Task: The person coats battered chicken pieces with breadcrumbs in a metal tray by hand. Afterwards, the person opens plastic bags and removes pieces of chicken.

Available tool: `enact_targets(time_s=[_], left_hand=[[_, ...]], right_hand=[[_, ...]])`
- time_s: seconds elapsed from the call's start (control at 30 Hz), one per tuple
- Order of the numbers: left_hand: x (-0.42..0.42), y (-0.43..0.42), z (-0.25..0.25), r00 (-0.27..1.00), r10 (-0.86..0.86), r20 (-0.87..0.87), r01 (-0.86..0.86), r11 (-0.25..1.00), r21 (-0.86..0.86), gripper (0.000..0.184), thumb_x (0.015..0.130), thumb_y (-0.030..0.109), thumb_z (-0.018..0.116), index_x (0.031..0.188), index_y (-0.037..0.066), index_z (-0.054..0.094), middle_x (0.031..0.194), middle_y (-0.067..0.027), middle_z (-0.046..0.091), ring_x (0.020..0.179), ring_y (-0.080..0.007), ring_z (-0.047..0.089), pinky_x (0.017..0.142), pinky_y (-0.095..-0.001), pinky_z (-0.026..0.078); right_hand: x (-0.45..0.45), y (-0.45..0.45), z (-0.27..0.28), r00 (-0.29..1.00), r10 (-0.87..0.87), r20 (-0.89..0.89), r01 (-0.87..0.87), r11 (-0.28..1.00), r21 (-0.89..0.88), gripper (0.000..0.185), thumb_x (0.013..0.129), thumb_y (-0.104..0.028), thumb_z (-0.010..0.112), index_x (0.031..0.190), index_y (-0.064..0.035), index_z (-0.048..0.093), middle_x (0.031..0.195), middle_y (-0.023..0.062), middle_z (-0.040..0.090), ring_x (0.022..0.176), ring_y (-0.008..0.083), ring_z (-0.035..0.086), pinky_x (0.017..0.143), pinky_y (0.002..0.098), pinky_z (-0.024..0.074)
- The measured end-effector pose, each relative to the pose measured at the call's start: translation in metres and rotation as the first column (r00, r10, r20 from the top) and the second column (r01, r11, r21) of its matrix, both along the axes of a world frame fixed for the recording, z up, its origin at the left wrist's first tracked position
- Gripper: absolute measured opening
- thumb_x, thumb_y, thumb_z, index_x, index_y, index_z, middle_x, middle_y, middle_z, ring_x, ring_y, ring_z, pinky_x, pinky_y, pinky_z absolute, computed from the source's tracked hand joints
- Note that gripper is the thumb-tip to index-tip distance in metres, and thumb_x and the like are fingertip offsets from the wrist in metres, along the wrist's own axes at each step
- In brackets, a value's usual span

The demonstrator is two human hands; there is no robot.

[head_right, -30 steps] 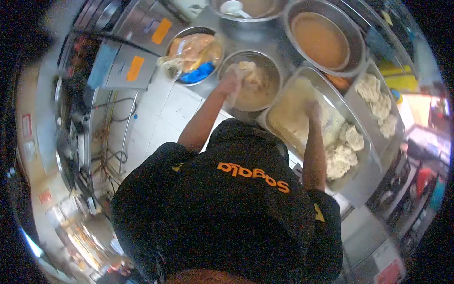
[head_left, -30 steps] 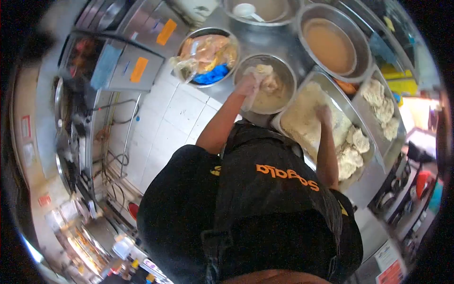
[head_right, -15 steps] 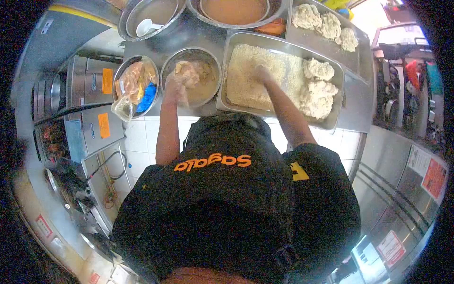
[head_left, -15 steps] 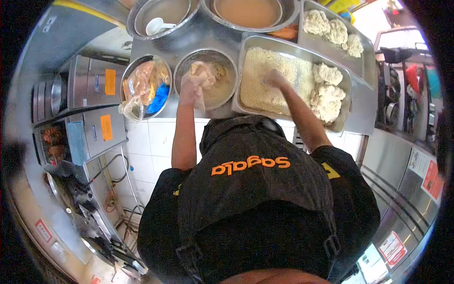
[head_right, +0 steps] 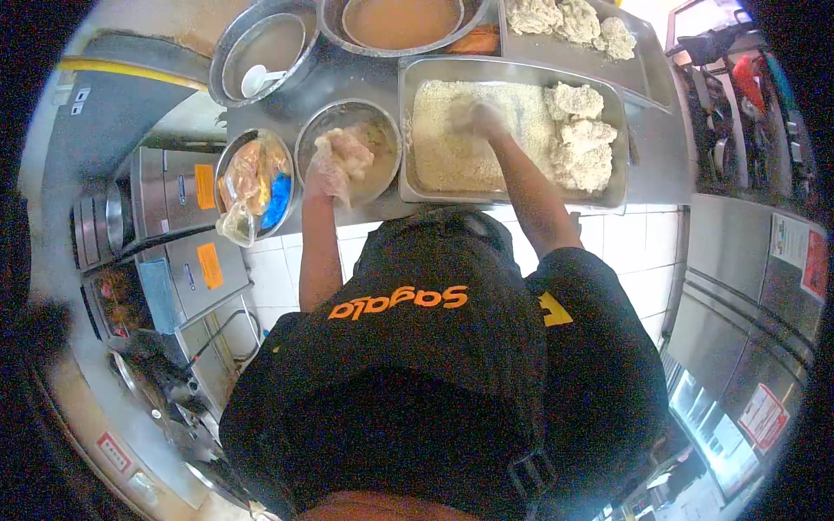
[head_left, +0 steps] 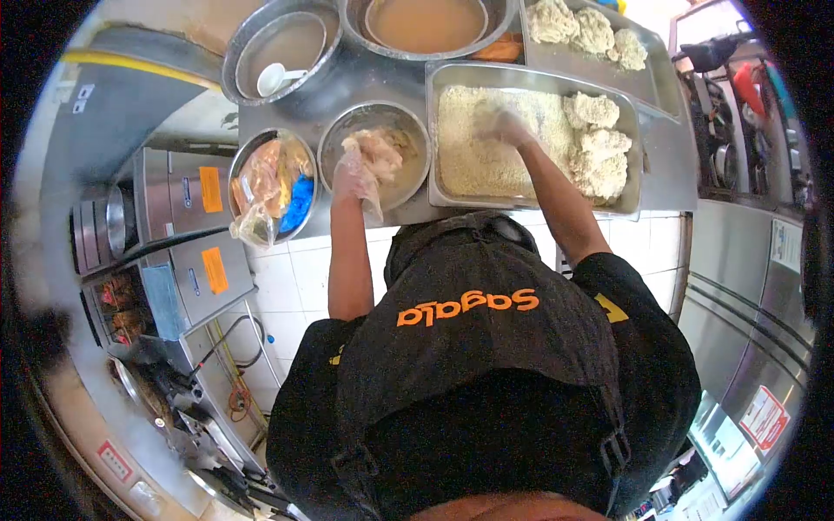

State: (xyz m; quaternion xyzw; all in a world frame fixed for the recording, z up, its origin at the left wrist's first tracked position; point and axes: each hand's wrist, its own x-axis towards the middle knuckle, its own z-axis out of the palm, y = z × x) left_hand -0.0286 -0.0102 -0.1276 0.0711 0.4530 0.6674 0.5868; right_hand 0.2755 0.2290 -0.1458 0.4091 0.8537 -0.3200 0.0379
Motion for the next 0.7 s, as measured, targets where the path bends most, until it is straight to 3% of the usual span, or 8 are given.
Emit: enact_targets(time_s=[0.07, 0.13, 0.3, 0.4, 0.47, 0.57, 0.67, 0.7], left_hand=[[0.021, -0.004, 0.062, 0.999, 0.009, 0.032, -0.005, 0.993, -0.117, 0.030, 0.083, 0.026, 0.051, 0.105, 0.006, 0.050, 0.093, -0.0089, 0.056, 0.084, -0.0234, 0.057, 0.072, -0.0352, 0.048], [0.037, -0.002, 0.093, 1.000, -0.030, -0.001, 0.029, 0.994, -0.105, 0.028, 0.083, 0.019, 0.052, 0.108, 0.006, 0.050, 0.095, -0.0085, 0.056, 0.087, -0.0218, 0.056, 0.076, -0.0341, 0.047], [0.042, -0.010, 0.102, 0.988, -0.119, -0.101, 0.128, 0.989, 0.081, 0.030, 0.081, 0.019, 0.054, 0.108, 0.007, 0.051, 0.095, -0.0092, 0.057, 0.087, -0.0187, 0.056, 0.076, -0.0321, 0.046], [0.016, -0.016, 0.051, 0.992, -0.127, 0.025, 0.128, 0.987, -0.091, 0.023, 0.082, 0.019, 0.052, 0.101, 0.007, 0.054, 0.091, -0.0082, 0.058, 0.085, -0.0182, 0.056, 0.075, -0.0327, 0.047], [-0.002, -0.012, 0.002, 0.969, -0.162, -0.185, 0.141, 0.983, -0.122, 0.020, 0.084, 0.023, 0.050, 0.097, 0.008, 0.056, 0.086, -0.0071, 0.058, 0.083, -0.0189, 0.057, 0.074, -0.0339, 0.047], [0.020, 0.000, 0.053, 0.999, -0.031, 0.028, 0.034, 0.994, -0.101, 0.024, 0.086, 0.029, 0.047, 0.093, 0.007, 0.056, 0.083, -0.0065, 0.057, 0.080, -0.0212, 0.057, 0.077, -0.0355, 0.048], [0.043, 0.003, 0.099, 0.969, 0.094, 0.229, -0.069, 0.991, -0.114, 0.028, 0.086, 0.032, 0.047, 0.091, 0.006, 0.055, 0.081, -0.0071, 0.056, 0.078, -0.0231, 0.056, 0.081, -0.0365, 0.047], [0.043, 0.003, 0.102, 0.961, 0.119, 0.249, -0.090, 0.988, -0.124, 0.029, 0.086, 0.033, 0.047, 0.090, 0.005, 0.055, 0.080, -0.0073, 0.056, 0.078, -0.0235, 0.056, 0.082, -0.0368, 0.047]], right_hand=[[0.019, -0.024, 0.014, 0.972, -0.020, -0.235, -0.044, 0.964, -0.262, 0.045, 0.072, -0.040, 0.061, 0.100, -0.0047, 0.060, 0.096, 0.0144, 0.061, 0.084, 0.0260, 0.058, 0.070, 0.0348, 0.0468], [0.029, -0.034, 0.036, 0.960, -0.119, -0.253, 0.030, 0.943, -0.330, 0.047, 0.072, -0.037, 0.062, 0.105, -0.0045, 0.058, 0.099, 0.0156, 0.060, 0.083, 0.0246, 0.058, 0.071, 0.0337, 0.0458], [0.033, -0.040, 0.109, 0.976, -0.135, -0.170, 0.120, 0.988, -0.092, 0.050, 0.069, -0.032, 0.066, 0.108, -0.0036, 0.056, 0.102, 0.0183, 0.058, 0.087, 0.0246, 0.058, 0.075, 0.0330, 0.0449], [0.034, -0.031, 0.121, 0.953, -0.289, -0.089, 0.296, 0.952, 0.080, 0.051, 0.068, -0.031, 0.067, 0.109, -0.0037, 0.055, 0.102, 0.0183, 0.059, 0.088, 0.0251, 0.058, 0.075, 0.0328, 0.0453], [0.029, -0.042, 0.146, 0.947, -0.319, -0.042, 0.322, 0.940, 0.111, 0.050, 0.069, -0.031, 0.067, 0.109, -0.0043, 0.055, 0.102, 0.0175, 0.059, 0.090, 0.0252, 0.058, 0.076, 0.0322, 0.0455], [0.052, -0.057, 0.105, 0.969, -0.159, -0.190, 0.180, 0.979, 0.099, 0.046, 0.072, -0.034, 0.064, 0.107, -0.0054, 0.057, 0.099, 0.0177, 0.059, 0.089, 0.0237, 0.058, 0.078, 0.0336, 0.0456], [0.065, -0.069, 0.064, 0.900, -0.319, 0.296, 0.378, 0.910, -0.172, 0.048, 0.075, -0.039, 0.060, 0.111, -0.0083, 0.054, 0.108, 0.0170, 0.055, 0.095, 0.0249, 0.055, 0.082, 0.0363, 0.0444], [0.062, -0.079, 0.065, 0.911, -0.380, 0.160, 0.413, 0.847, -0.335, 0.050, 0.075, -0.040, 0.060, 0.113, -0.0075, 0.052, 0.111, 0.0172, 0.052, 0.097, 0.0251, 0.053, 0.082, 0.0364, 0.0443]])
